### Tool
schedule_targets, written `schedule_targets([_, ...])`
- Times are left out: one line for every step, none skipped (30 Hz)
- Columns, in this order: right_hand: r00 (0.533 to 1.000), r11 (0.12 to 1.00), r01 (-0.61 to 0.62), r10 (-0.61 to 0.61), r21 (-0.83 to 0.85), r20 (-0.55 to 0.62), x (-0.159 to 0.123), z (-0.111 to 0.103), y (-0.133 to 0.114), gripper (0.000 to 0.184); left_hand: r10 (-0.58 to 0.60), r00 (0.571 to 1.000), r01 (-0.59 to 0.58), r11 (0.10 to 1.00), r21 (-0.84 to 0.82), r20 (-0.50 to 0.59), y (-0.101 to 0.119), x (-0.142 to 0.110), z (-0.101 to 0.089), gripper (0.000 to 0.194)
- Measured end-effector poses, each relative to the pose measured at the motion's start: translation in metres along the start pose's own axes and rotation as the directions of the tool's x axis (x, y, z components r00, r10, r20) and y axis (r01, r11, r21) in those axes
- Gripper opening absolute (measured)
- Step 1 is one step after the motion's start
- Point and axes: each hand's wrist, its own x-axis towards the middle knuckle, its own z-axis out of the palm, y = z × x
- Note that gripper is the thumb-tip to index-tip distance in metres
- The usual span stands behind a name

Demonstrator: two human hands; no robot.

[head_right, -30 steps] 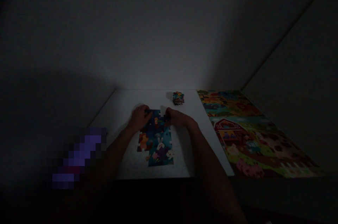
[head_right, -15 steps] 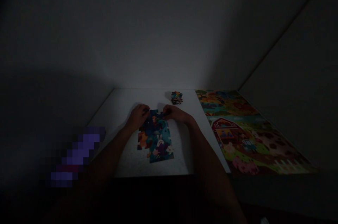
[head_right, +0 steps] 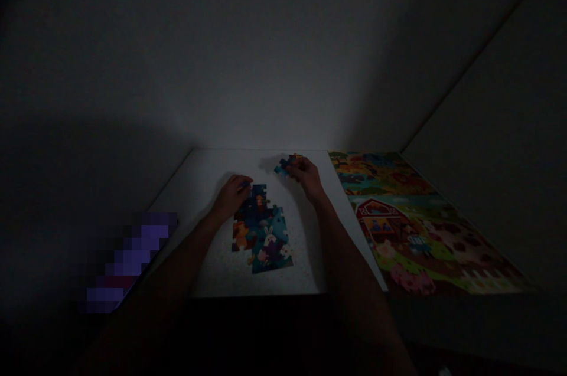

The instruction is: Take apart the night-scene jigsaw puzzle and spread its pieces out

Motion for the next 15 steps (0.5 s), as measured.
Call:
schedule_targets([0.997,1.000,0.005,-0.004,0.014,-0.083,0.003,-0.003,0.001,0.040,-0.001,1.000,0.001,1.000,-0.008,-0.001,0.000,0.000,0.000,0.024])
schedule_targets([0.989,1.000,0.009,-0.004,0.030,-0.151,0.005,-0.006,0.002,0.042,-0.003,1.000,0.003,1.000,-0.014,-0.002,0.001,0.000,-0.001,0.024])
schedule_targets([0.979,0.999,0.013,-0.003,0.048,-0.206,0.008,-0.010,0.004,0.045,-0.004,1.000,0.004,1.000,-0.020,-0.004,0.001,0.000,-0.001,0.024])
schedule_targets([0.967,0.998,0.020,-0.002,0.066,-0.255,0.010,-0.013,0.005,0.047,-0.007,1.000,0.007,1.000,-0.024,-0.006,0.002,0.000,-0.001,0.024])
schedule_targets([0.956,0.996,0.030,-0.004,0.083,-0.292,0.012,-0.016,0.007,0.048,-0.010,1.000,0.010,1.000,-0.028,-0.007,0.002,0.000,-0.002,0.024])
schedule_targets([0.947,0.994,0.041,-0.007,0.098,-0.321,0.014,-0.019,0.009,0.049,-0.013,1.000,0.013,0.999,-0.031,-0.010,0.002,0.000,-0.002,0.023])
schedule_targets([0.940,0.993,0.048,-0.008,0.109,-0.341,0.015,-0.021,0.011,0.049,-0.015,1.000,0.015,0.999,-0.034,-0.013,0.002,0.000,-0.002,0.023])
schedule_targets([0.934,0.992,0.053,-0.007,0.118,-0.357,0.016,-0.022,0.013,0.049,-0.016,1.000,0.015,0.999,-0.038,-0.015,0.002,0.000,-0.001,0.023])
schedule_targets([0.930,0.990,0.056,-0.006,0.127,-0.368,0.017,-0.023,0.015,0.050,-0.016,1.000,0.015,0.999,-0.041,-0.019,0.002,0.000,-0.001,0.023])
schedule_targets([0.928,0.989,0.060,-0.004,0.139,-0.373,0.018,-0.023,0.017,0.050,-0.015,1.000,0.014,0.999,-0.044,-0.024,0.001,0.001,-0.001,0.023])
schedule_targets([0.927,0.986,0.064,-0.002,0.153,-0.375,0.019,-0.023,0.019,0.050,-0.013,0.999,0.012,0.999,-0.046,-0.029,0.001,0.001,-0.001,0.023])
schedule_targets([0.926,0.983,0.069,0.001,0.171,-0.378,0.020,-0.022,0.021,0.051,-0.012,0.999,0.010,0.999,-0.046,-0.036,0.000,0.001,0.000,0.023])
schedule_targets([0.926,0.979,0.073,0.005,0.191,-0.377,0.020,-0.021,0.022,0.052,-0.011,0.999,0.009,0.999,-0.046,-0.043,-0.001,0.001,0.000,0.023])
schedule_targets([0.927,0.974,0.075,0.010,0.212,-0.374,0.021,-0.020,0.024,0.052,-0.010,0.999,0.008,0.999,-0.046,-0.049,-0.001,0.002,0.000,0.023])
schedule_targets([0.928,0.970,0.076,0.016,0.232,-0.371,0.021,-0.019,0.025,0.053,-0.009,0.998,0.007,0.999,-0.045,-0.056,-0.002,0.002,0.000,0.023])
